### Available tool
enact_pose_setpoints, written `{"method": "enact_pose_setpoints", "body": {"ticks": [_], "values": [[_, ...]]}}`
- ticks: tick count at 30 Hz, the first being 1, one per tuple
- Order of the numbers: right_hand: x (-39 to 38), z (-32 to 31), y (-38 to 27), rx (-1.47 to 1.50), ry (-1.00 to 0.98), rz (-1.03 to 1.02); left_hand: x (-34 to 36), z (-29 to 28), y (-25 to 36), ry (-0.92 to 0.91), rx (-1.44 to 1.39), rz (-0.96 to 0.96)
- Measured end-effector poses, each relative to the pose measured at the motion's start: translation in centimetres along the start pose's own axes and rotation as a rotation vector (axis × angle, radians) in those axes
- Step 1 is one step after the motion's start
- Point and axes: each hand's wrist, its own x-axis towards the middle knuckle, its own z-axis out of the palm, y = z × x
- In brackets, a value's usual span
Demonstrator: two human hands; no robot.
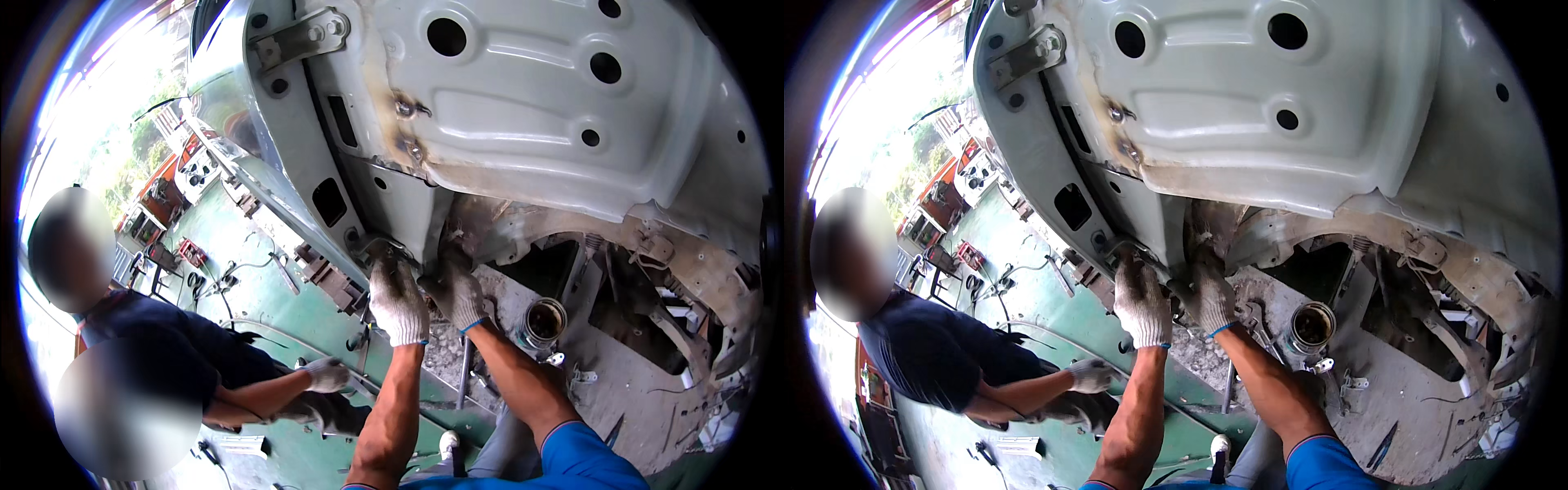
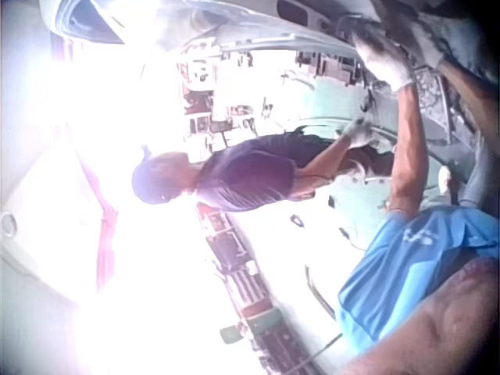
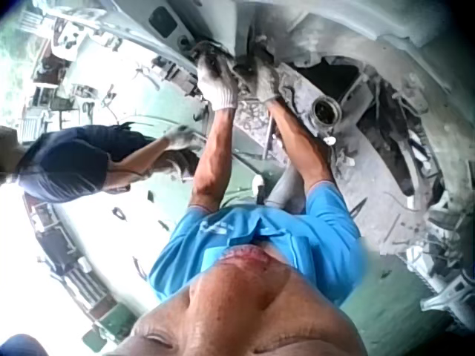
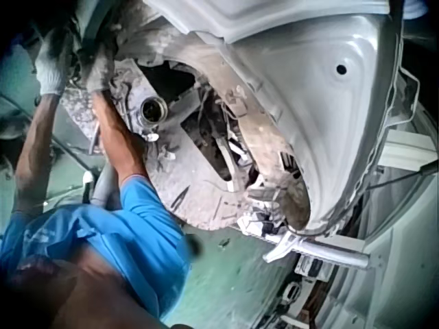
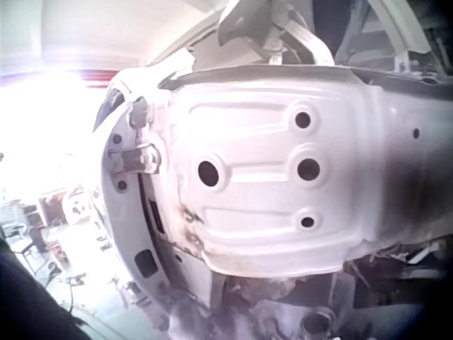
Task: The person removes bolts from a car's front fender using a wrench, detaches the fender with assistance, and then reattaches it by tightening bolts. The task involves coordinated handling of the fender and use of hand tools.
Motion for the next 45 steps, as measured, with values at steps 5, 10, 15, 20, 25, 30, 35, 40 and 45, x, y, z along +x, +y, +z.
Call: {"method": "enact_pose_setpoints", "body": {"ticks": [5, 10, 15, 20, 25, 30, 35, 40, 45], "values": [[0.4, -1.2, -0.6, 0.122, -0.118, 0.049, 1.5, 2.6, -0.7, 0.081, -0.24, -0.158], [0.8, -1.1, 0.2, 0.126, -0.324, 0.11, 1.6, 4.4, -1.6, 0.147, -0.584, -0.253], [0.5, 0.3, 1.3, 0.001, -0.172, -0.04, 1.4, 4.8, -1.7, 0.225, -0.645, -0.206], [0.3, 0.2, 1.7, 0.054, -0.216, 0.051, 1.6, 4.5, -0.1, 0.222, -0.327, -0.307], [0.3, 0.8, 1.1, 0.017, -0.11, -0.036, 0.8, 4.5, -1.2, 0.285, -0.321, -0.067], [-0.1, 1.6, 2.7, 0.223, -0.19, 0.062, 1.2, 4.3, -1.1, 0.197, -0.386, -0.155], [-0.1, 2.8, 4.1, 0.158, -0.14, 0.005, 1.5, 2.5, 0.6, 0.116, -0.121, -0.196], [-0.7, 5.0, 6.0, 0.553, -0.052, 0.144, 1.1, 3.9, -2.3, 0.161, -0.185, -0.006], [-1.2, 6.0, 6.7, 0.765, 0.002, 0.263, 1.5, 2.1, 0.2, 0.116, -0.029, -0.13]]}}
